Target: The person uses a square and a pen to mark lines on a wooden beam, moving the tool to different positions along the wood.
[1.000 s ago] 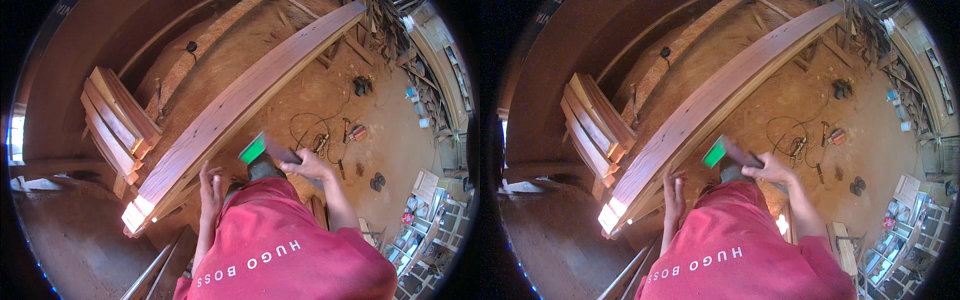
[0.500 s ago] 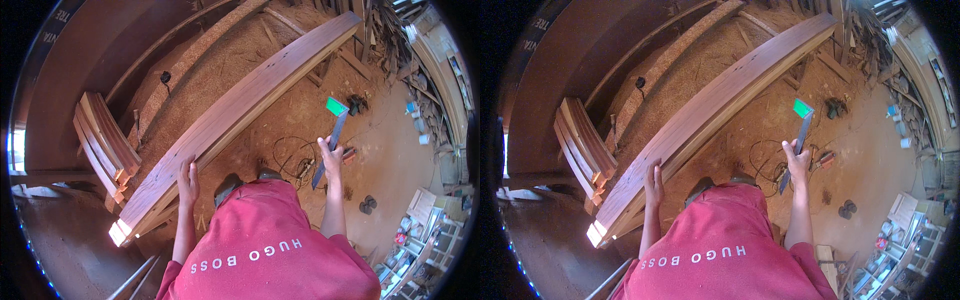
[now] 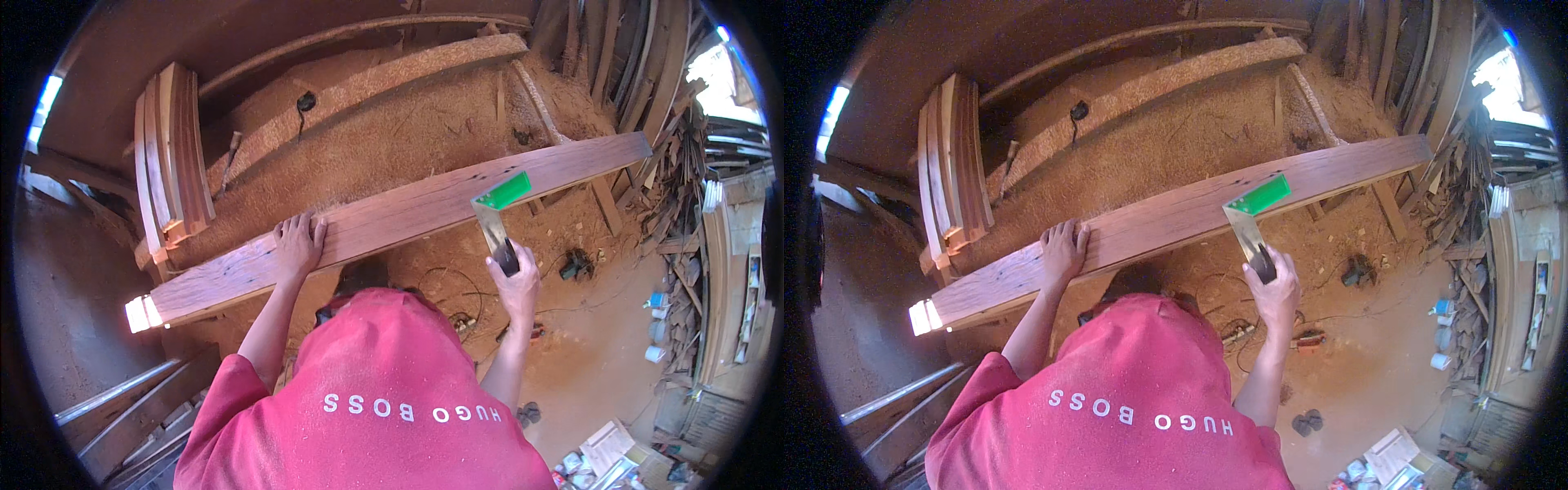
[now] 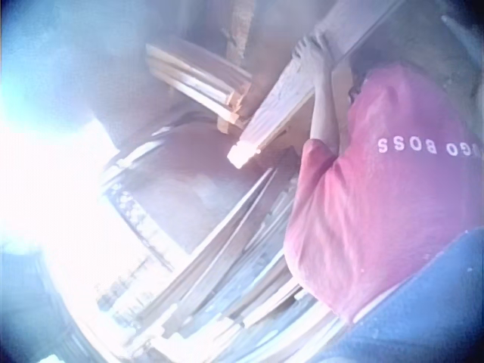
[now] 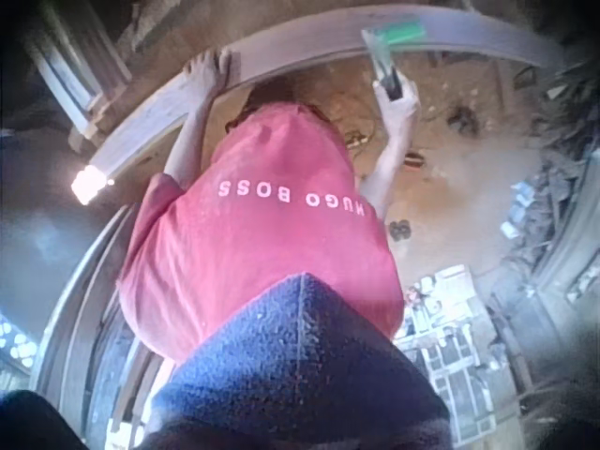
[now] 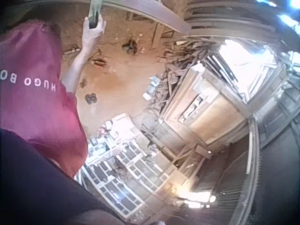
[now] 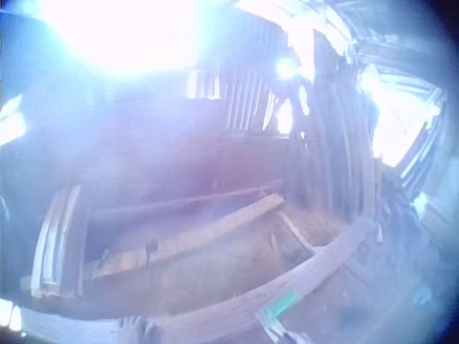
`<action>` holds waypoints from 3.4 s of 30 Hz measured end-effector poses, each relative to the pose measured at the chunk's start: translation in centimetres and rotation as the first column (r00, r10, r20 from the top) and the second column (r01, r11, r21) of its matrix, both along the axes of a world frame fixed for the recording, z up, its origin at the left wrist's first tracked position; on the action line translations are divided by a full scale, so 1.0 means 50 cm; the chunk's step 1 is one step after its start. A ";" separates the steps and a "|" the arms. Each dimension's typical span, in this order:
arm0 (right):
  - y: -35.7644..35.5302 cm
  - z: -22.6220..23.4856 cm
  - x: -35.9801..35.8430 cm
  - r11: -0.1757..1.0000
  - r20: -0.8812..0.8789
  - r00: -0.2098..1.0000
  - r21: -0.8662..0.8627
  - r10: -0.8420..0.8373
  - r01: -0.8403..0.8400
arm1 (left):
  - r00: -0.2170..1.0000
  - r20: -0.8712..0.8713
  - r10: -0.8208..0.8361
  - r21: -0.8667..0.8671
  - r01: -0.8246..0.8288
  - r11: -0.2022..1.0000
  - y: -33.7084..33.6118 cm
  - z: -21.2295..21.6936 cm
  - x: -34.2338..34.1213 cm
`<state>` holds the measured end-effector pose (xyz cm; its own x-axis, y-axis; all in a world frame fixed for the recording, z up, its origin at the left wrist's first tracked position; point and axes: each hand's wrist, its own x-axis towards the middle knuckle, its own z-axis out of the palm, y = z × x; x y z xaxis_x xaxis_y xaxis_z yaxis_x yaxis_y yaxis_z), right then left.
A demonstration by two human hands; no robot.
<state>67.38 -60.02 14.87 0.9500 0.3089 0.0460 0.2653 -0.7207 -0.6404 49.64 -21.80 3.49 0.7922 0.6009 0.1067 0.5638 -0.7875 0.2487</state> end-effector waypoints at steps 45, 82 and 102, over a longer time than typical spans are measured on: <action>0.691 -0.367 0.620 0.404 -0.352 0.453 -0.206 0.819 -0.891 | 0.915 -0.035 0.403 -0.083 -0.404 0.911 -0.006 0.003 0.005; 0.451 -0.115 0.419 -0.159 -0.788 0.094 -0.237 0.608 -0.958 | 0.990 -0.140 0.005 -0.276 -0.043 0.960 0.003 0.014 0.016; 0.412 -0.155 0.444 0.004 -0.653 0.179 -0.260 0.736 -0.966 | 0.899 -0.313 -0.308 -0.535 0.101 0.839 0.090 -0.015 0.078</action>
